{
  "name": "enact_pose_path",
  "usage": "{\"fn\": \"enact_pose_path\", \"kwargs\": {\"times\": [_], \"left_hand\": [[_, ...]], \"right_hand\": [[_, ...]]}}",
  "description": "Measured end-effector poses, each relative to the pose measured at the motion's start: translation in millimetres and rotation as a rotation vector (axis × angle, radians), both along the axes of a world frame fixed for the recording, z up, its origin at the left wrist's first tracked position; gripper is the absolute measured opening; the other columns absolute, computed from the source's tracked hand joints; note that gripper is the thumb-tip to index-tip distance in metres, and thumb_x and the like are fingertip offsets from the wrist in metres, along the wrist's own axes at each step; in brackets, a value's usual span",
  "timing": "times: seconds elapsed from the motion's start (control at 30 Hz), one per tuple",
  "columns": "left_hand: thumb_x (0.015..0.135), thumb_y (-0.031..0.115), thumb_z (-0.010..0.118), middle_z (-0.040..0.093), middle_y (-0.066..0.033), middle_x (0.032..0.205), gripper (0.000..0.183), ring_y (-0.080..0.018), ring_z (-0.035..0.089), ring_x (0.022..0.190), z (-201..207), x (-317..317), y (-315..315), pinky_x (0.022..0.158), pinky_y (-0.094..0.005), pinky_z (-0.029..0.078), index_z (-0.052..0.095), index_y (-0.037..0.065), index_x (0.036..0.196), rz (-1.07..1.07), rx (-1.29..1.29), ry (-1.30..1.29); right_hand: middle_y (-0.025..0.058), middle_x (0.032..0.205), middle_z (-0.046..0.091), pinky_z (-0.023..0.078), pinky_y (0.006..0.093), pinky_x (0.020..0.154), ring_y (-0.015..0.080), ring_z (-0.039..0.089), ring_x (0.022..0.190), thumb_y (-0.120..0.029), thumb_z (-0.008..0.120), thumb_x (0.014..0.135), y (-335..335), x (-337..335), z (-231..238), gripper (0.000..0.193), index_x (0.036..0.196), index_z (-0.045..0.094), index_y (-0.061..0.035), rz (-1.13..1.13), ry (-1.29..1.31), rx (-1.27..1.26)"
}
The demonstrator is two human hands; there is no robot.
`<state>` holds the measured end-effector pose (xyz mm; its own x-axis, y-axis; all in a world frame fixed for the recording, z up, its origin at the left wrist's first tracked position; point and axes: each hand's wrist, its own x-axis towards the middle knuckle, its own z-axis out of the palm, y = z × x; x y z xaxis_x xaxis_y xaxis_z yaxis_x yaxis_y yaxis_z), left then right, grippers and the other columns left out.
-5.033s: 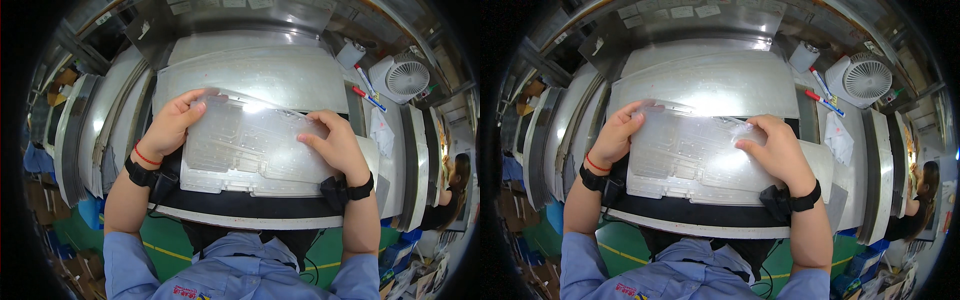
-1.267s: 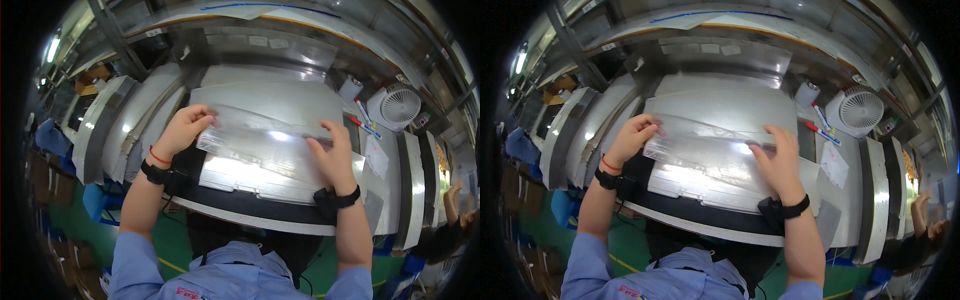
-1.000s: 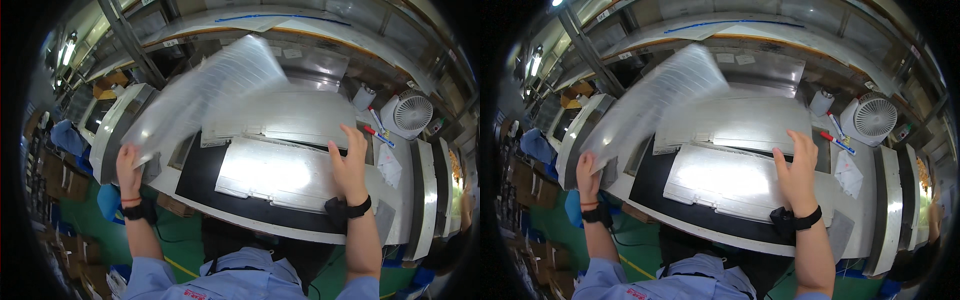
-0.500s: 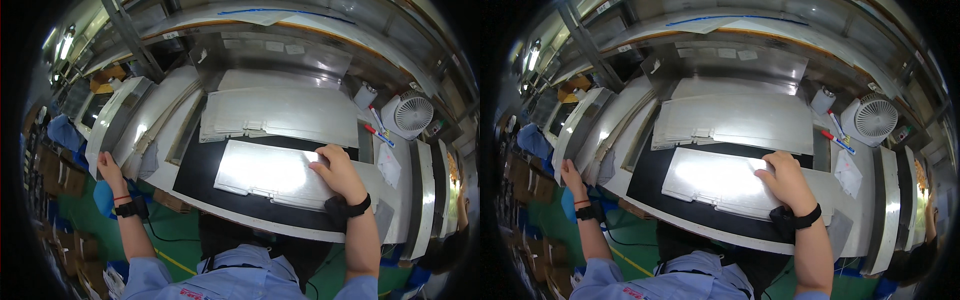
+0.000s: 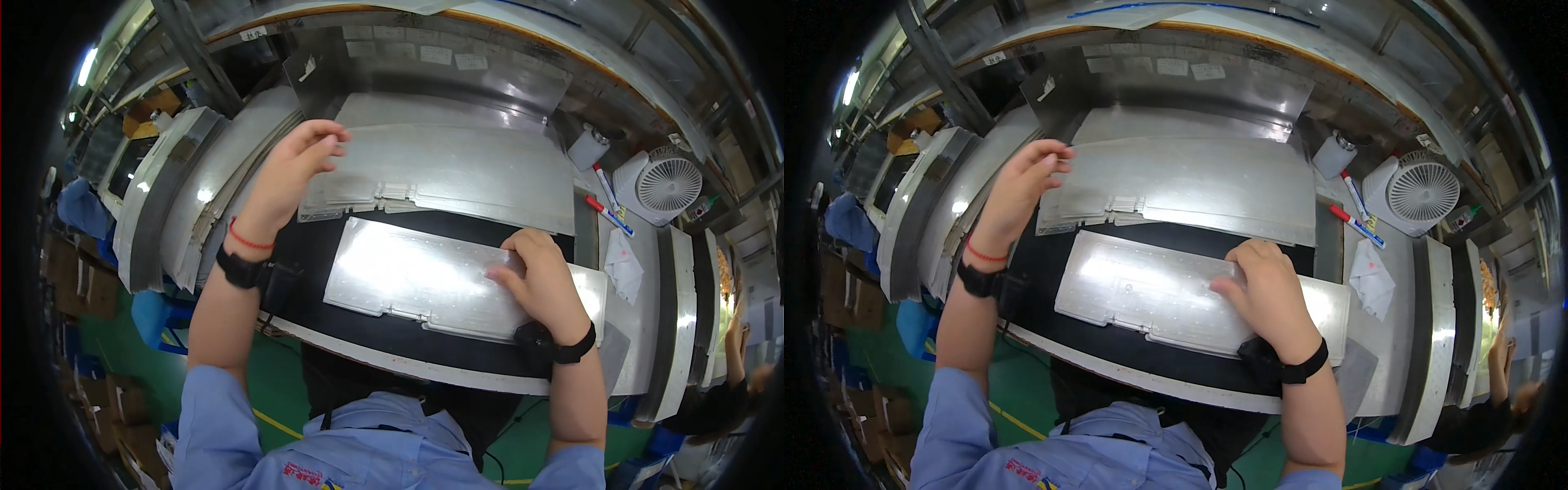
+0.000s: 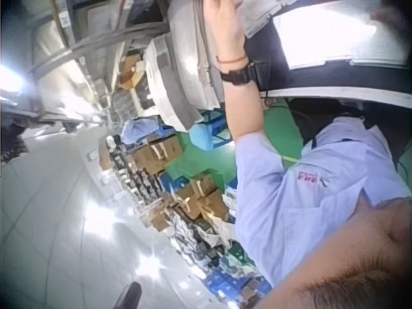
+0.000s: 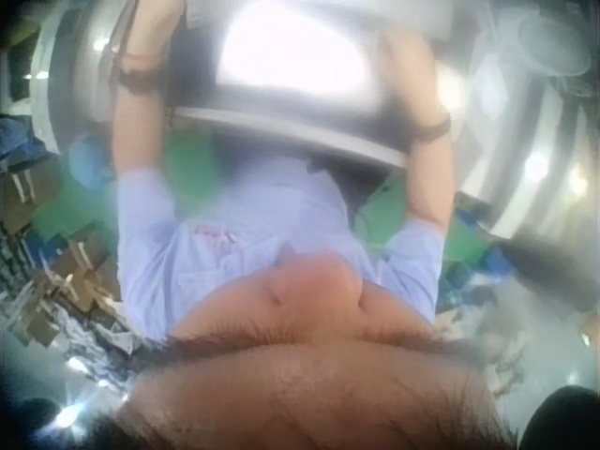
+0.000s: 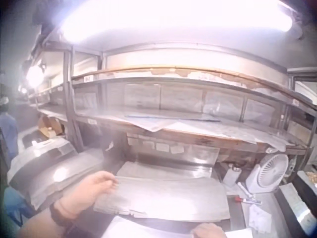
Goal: The recorder is inspecting, sorting, and stacking translucent plastic sheets, possibly keyboard membranes, at a factory workstation.
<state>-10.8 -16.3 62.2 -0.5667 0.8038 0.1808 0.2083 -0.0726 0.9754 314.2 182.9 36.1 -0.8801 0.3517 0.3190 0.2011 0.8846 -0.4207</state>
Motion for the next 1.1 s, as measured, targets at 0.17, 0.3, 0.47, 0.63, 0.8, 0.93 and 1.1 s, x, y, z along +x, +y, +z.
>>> {"fn": "enact_pose_path", "kwargs": {"times": [0.17, 0.3, 0.47, 0.63, 0.8, 0.93, 1.1], "left_hand": [[0.109, 0.032, 0.048, 0.063, -0.0144, 0.132, 0.041, -0.0185, 0.064, 0.115, -21.9, -9.4, 33.6, 0.098, -0.0313, 0.052, 0.053, 0.001, 0.135, -0.452, -0.089, -0.341], [0.108, 0.025, 0.049, 0.057, -0.0189, 0.142, 0.046, -0.0233, 0.062, 0.124, -42.1, -7.0, 34.2, 0.105, -0.0358, 0.051, 0.045, -0.003, 0.144, -0.684, -0.044, -0.451], [0.103, 0.013, 0.059, 0.059, -0.0175, 0.141, 0.047, -0.0212, 0.064, 0.120, -41.3, 12.3, 33.0, 0.103, -0.0323, 0.052, 0.047, -0.001, 0.146, -0.571, -0.107, -0.456], [0.103, 0.009, 0.057, 0.066, -0.0119, 0.130, 0.046, -0.0151, 0.067, 0.112, -48.3, 12.4, 33.7, 0.099, -0.0284, 0.053, 0.047, -0.001, 0.147, -0.432, -0.206, -0.471], [0.105, 0.014, 0.055, 0.066, -0.0091, 0.129, 0.044, -0.0129, 0.066, 0.109, -46.3, 18.6, 33.3, 0.097, -0.0272, 0.054, 0.048, -0.001, 0.146, -0.459, -0.135, -0.451], [0.104, 0.013, 0.056, 0.067, -0.0111, 0.128, 0.046, -0.0142, 0.067, 0.110, -48.8, 14.0, 32.4, 0.098, -0.0280, 0.054, 0.047, -0.002, 0.146, -0.442, -0.135, -0.442], [0.103, 0.013, 0.058, 0.067, -0.0113, 0.127, 0.046, -0.0142, 0.067, 0.109, -49.4, 16.2, 32.7, 0.098, -0.0278, 0.053, 0.048, -0.004, 0.144, -0.408, -0.134, -0.451]], "right_hand": [[0.0170, 0.088, 0.065, 0.049, 0.0429, 0.081, 0.0370, 0.063, 0.087, -0.024, 0.081, 0.079, 0.6, 1.6, 7.7, 0.034, 0.096, 0.065, 0.0003, -0.039, -0.029, -0.192], [0.0197, 0.086, 0.065, 0.050, 0.0418, 0.076, 0.0388, 0.063, 0.083, -0.024, 0.081, 0.081, 14.0, 3.1, 10.5, 0.035, 0.098, 0.064, 0.0008, -0.119, -0.002, -0.215], [0.0204, 0.094, 0.068, 0.051, 0.0416, 0.083, 0.0386, 0.064, 0.090, -0.026, 0.080, 0.082, 27.0, 6.8, -8.4, 0.040, 0.106, 0.066, 0.0026, -0.138, 0.026, -0.107], [0.0190, 0.103, 0.069, 0.051, 0.0407, 0.087, 0.0350, 0.066, 0.095, -0.026, 0.081, 0.081, 28.3, 0.2, -5.9, 0.043, 0.108, 0.067, 0.0031, -0.105, -0.016, -0.228], [0.0184, 0.101, 0.069, 0.052, 0.0375, 0.085, 0.0325, 0.066, 0.093, -0.024, 0.083, 0.080, 28.2, -0.8, -7.5, 0.042, 0.107, 0.067, 0.0027, -0.158, -0.033, -0.291], [0.0183, 0.097, 0.069, 0.052, 0.0355, 0.084, 0.0311, 0.067, 0.090, -0.022, 0.084, 0.079, 26.7, -1.4, -4.5, 0.040, 0.104, 0.065, 0.0026, -0.192, -0.008, -0.321], [0.0189, 0.097, 0.069, 0.052, 0.0355, 0.086, 0.0309, 0.067, 0.091, -0.022, 0.084, 0.079, 26.9, -1.3, -3.7, 0.039, 0.102, 0.064, 0.0027, -0.199, 0.003, -0.339]]}}
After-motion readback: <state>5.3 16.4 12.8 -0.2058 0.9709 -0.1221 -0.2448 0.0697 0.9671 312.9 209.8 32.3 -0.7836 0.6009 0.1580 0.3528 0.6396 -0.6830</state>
